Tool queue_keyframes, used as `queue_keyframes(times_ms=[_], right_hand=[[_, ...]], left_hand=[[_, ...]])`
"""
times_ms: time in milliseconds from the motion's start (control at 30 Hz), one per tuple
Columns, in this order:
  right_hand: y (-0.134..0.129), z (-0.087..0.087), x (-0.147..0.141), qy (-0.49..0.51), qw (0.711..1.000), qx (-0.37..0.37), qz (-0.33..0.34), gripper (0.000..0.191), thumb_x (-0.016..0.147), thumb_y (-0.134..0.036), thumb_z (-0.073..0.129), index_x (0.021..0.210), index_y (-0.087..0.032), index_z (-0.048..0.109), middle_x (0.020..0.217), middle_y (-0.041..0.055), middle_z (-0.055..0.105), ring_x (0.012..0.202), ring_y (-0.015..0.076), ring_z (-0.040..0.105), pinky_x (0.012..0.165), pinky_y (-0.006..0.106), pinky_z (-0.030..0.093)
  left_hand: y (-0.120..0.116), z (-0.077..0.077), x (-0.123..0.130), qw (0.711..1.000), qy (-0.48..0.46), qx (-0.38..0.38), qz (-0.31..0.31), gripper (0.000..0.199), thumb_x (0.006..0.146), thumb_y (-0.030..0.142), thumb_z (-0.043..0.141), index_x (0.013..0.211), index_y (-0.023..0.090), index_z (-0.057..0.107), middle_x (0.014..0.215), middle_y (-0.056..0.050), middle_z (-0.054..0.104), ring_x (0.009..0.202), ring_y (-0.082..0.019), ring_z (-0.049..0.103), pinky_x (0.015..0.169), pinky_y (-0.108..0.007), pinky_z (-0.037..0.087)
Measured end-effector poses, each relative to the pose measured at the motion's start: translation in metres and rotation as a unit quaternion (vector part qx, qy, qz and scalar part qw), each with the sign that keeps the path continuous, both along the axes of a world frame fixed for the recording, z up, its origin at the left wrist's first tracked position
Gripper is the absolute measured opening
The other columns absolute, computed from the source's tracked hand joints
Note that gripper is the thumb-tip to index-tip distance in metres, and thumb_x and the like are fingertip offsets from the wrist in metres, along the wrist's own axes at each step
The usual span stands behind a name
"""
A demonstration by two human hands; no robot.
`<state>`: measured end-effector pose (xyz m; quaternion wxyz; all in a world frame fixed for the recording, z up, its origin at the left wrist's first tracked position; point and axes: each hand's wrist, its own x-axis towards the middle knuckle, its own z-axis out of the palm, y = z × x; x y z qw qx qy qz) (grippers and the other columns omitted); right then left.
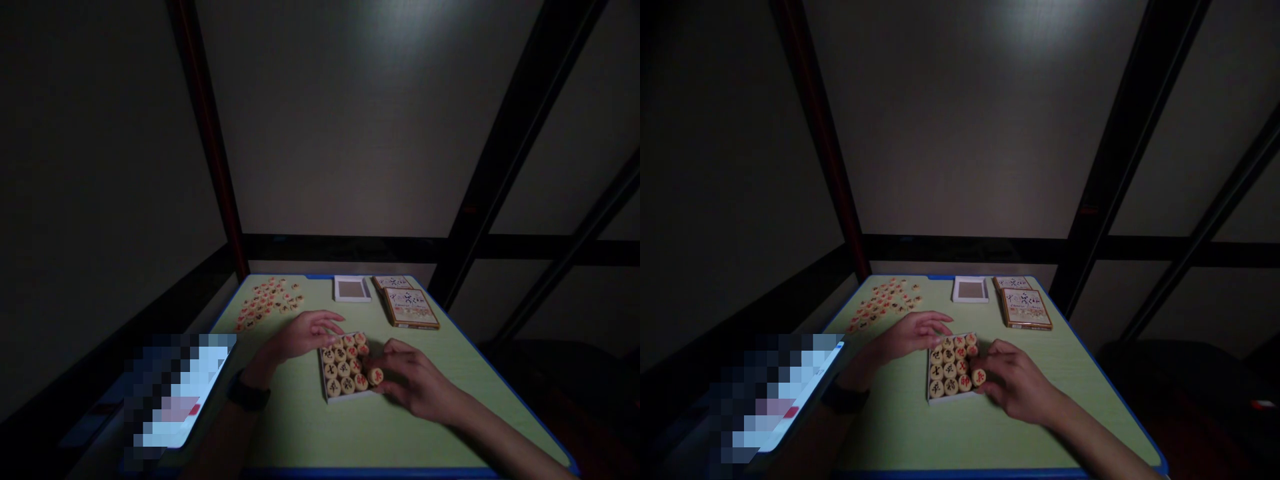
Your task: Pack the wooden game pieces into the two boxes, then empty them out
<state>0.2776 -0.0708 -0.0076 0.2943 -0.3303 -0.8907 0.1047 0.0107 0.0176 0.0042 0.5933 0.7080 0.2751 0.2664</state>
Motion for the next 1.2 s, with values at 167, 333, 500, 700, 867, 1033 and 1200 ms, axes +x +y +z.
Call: queue_keyframes(times_ms=[167, 333, 500, 700, 867, 1033, 1200], right_hand=[[0.003, 0.004, 0.004, 0.019, 1.000, 0.013, -0.010, 0.025, 0.090, -0.038, 0.063, 0.110, -0.024, 0.067, 0.108, 0.0090, 0.072, 0.097, 0.0223, 0.063, 0.083, 0.039, 0.052], [0.006, 0.006, 0.004, 0.013, 1.000, 0.006, -0.016, 0.027, 0.083, -0.042, 0.070, 0.103, -0.023, 0.071, 0.119, 0.0104, 0.068, 0.101, 0.0240, 0.063, 0.085, 0.041, 0.052], [0.005, 0.004, 0.001, -0.011, 1.000, 0.001, -0.004, 0.032, 0.083, -0.041, 0.071, 0.110, -0.024, 0.071, 0.124, 0.0110, 0.066, 0.103, 0.0253, 0.062, 0.085, 0.042, 0.052], [0.005, 0.002, 0.001, -0.004, 1.000, 0.001, -0.003, 0.038, 0.080, -0.042, 0.074, 0.113, -0.025, 0.071, 0.121, 0.0115, 0.067, 0.102, 0.0252, 0.063, 0.083, 0.041, 0.053], [0.006, 0.000, 0.002, 0.003, 1.000, -0.020, -0.009, 0.037, 0.082, -0.042, 0.071, 0.114, -0.024, 0.069, 0.123, 0.0112, 0.067, 0.107, 0.0251, 0.063, 0.089, 0.042, 0.053], [0.012, -0.006, 0.005, 0.066, 0.993, -0.015, -0.100, 0.026, 0.090, -0.037, 0.062, 0.111, -0.024, 0.068, 0.116, 0.0090, 0.071, 0.104, 0.0231, 0.067, 0.089, 0.041, 0.055], [0.031, -0.009, 0.027, 0.082, 0.959, 0.109, -0.250, 0.023, 0.092, -0.036, 0.055, 0.103, -0.022, 0.069, 0.106, 0.0103, 0.071, 0.105, 0.0281, 0.063, 0.092, 0.050, 0.052]], left_hand=[[0.001, 0.000, -0.001, 1.000, -0.004, 0.003, -0.001, 0.049, 0.076, 0.035, 0.076, 0.117, 0.015, 0.062, 0.109, -0.012, 0.070, 0.096, -0.020, 0.066, 0.085, -0.032, 0.051], [0.002, -0.002, 0.000, 1.000, -0.002, 0.007, 0.017, 0.045, 0.075, 0.034, 0.076, 0.113, 0.014, 0.064, 0.105, -0.012, 0.071, 0.096, -0.020, 0.066, 0.084, -0.032, 0.052], [0.005, -0.006, 0.002, 0.997, 0.000, 0.035, 0.064, 0.036, 0.077, 0.033, 0.073, 0.106, 0.014, 0.068, 0.102, -0.010, 0.072, 0.096, -0.019, 0.066, 0.085, -0.032, 0.051], [0.013, -0.012, 0.002, 0.986, 0.040, 0.086, 0.139, 0.027, 0.079, 0.035, 0.067, 0.095, 0.013, 0.070, 0.095, -0.010, 0.074, 0.084, -0.018, 0.066, 0.074, -0.028, 0.052], [0.011, -0.016, -0.006, 0.966, 0.190, 0.121, 0.125, 0.025, 0.078, 0.035, 0.063, 0.088, 0.013, 0.070, 0.082, -0.007, 0.071, 0.065, -0.014, 0.063, 0.055, -0.022, 0.047], [0.008, -0.023, -0.004, 0.973, 0.208, 0.059, 0.075, 0.030, 0.082, 0.038, 0.053, 0.091, 0.012, 0.067, 0.070, -0.003, 0.065, 0.056, -0.013, 0.059, 0.049, -0.021, 0.045], [0.008, -0.024, 0.003, 0.981, 0.176, 0.028, 0.075, 0.026, 0.084, 0.031, 0.050, 0.091, 0.012, 0.066, 0.069, -0.003, 0.065, 0.062, -0.015, 0.064, 0.060, -0.026, 0.051]])
